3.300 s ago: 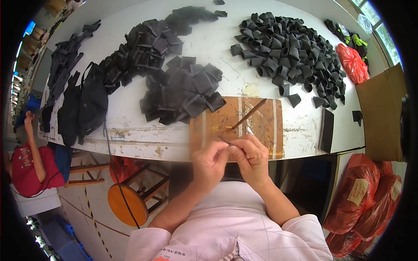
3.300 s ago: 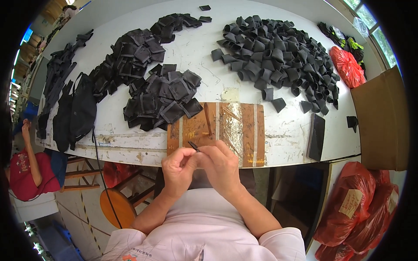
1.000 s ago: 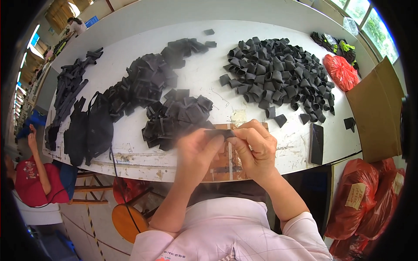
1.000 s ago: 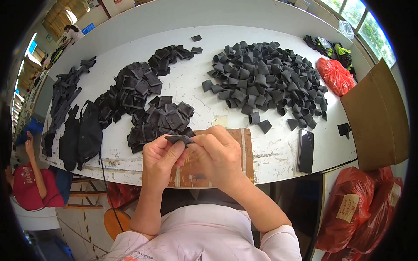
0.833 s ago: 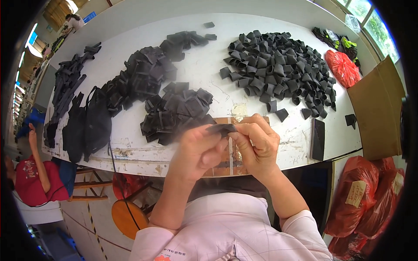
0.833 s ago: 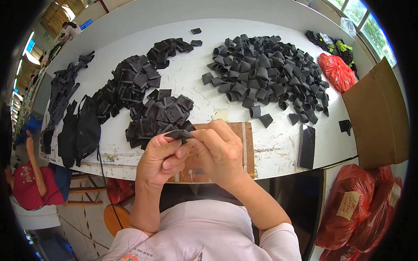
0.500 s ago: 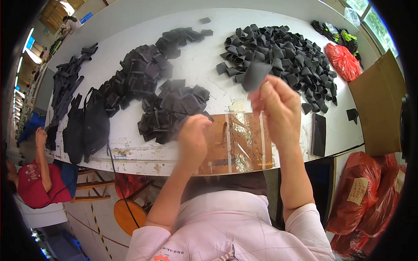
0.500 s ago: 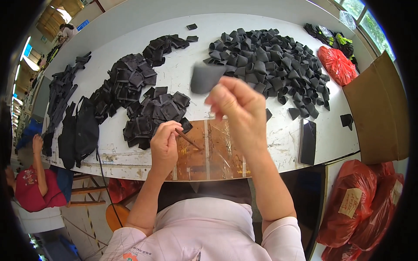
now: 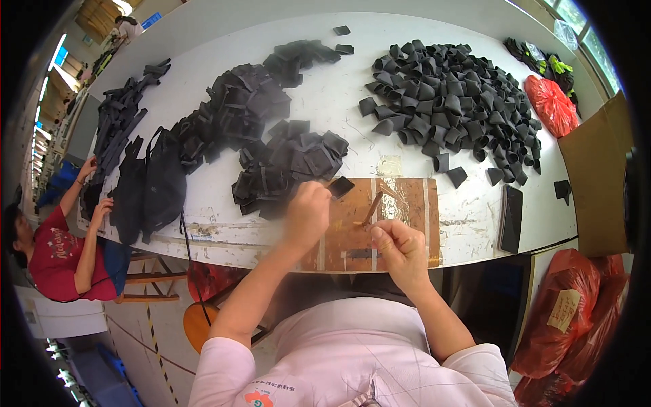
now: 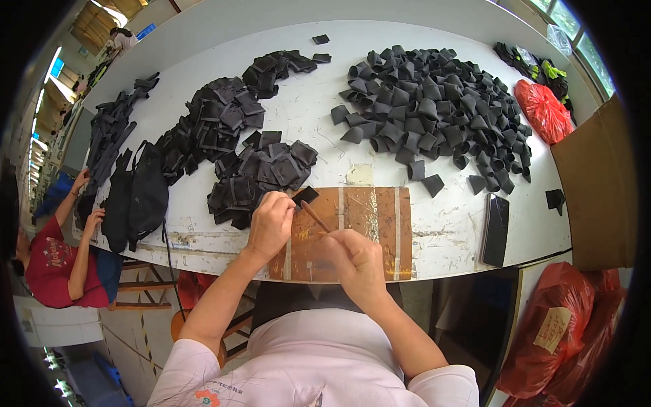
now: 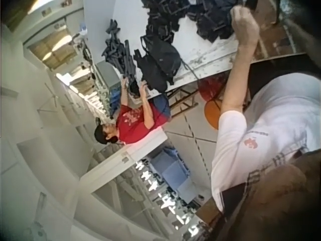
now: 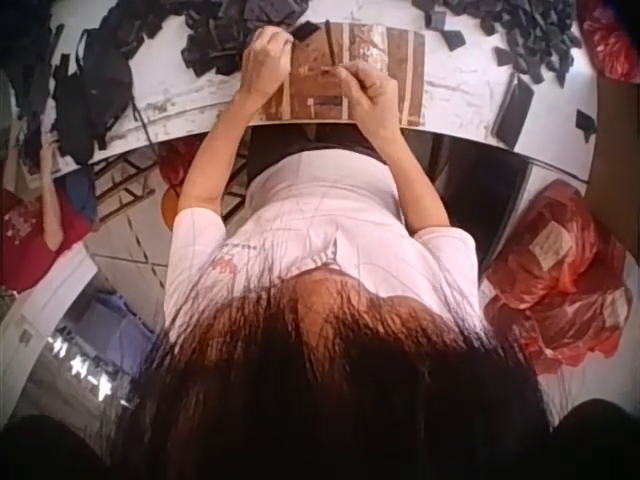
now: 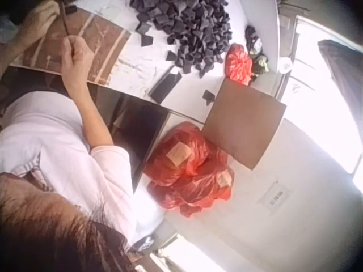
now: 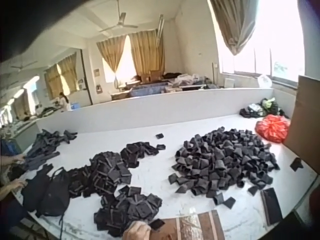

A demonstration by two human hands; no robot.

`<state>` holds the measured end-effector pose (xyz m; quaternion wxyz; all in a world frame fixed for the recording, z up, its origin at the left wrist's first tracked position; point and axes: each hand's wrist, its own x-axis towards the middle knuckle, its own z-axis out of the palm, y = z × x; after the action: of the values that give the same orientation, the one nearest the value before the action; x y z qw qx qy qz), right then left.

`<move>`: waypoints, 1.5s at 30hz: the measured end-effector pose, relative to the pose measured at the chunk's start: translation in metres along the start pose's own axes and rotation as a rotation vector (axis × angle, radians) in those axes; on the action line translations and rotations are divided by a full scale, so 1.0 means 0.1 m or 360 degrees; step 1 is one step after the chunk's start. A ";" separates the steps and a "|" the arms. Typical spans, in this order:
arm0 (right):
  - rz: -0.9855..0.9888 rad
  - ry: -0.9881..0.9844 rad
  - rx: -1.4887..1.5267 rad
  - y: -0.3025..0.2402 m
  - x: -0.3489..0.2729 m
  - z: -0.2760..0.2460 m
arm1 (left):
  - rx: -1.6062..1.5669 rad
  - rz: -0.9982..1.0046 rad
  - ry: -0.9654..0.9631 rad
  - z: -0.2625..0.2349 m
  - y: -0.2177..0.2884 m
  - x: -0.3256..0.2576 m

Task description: The recorder is inspecting and separating small black rubber or fabric components at a workbench in a factory setting.

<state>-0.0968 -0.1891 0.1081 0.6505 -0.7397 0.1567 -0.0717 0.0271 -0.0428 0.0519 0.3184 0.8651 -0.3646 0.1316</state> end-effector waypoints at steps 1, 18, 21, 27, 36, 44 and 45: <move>-0.0181 0.0017 -0.0090 -0.02 -0.01 0.04 | -0.0184 -0.0130 0.0062 -0.01 0.02 -0.03; -0.1075 0.0342 -0.0907 -0.10 -0.04 0.21 | -0.1398 -0.0952 0.0593 -0.18 1.01 -0.32; -0.0979 0.0452 -0.0969 -0.03 -0.07 0.21 | -0.1994 -0.1437 0.0540 -0.35 1.06 -0.16; -0.0504 0.0276 -0.0454 -0.17 -0.09 0.11 | -0.2932 -0.1423 -0.0035 -0.55 0.94 -0.18; 0.0373 -0.0557 0.0844 -0.38 0.02 -0.11 | -0.1882 -0.1139 0.0444 -0.51 1.15 -0.01; -0.0065 -0.0617 0.0619 -1.04 0.39 -0.20 | -0.4246 -0.0882 -0.0394 -0.84 0.95 0.44; 0.0098 -0.0706 0.0765 -0.83 0.48 -0.23 | -0.3977 -0.1160 -0.0292 -0.77 0.88 0.41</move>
<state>-0.0469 -0.2175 0.1884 0.8267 -0.5574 0.0120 0.0758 -0.0071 -0.0623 0.1690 0.8937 0.0404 -0.0060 -0.4468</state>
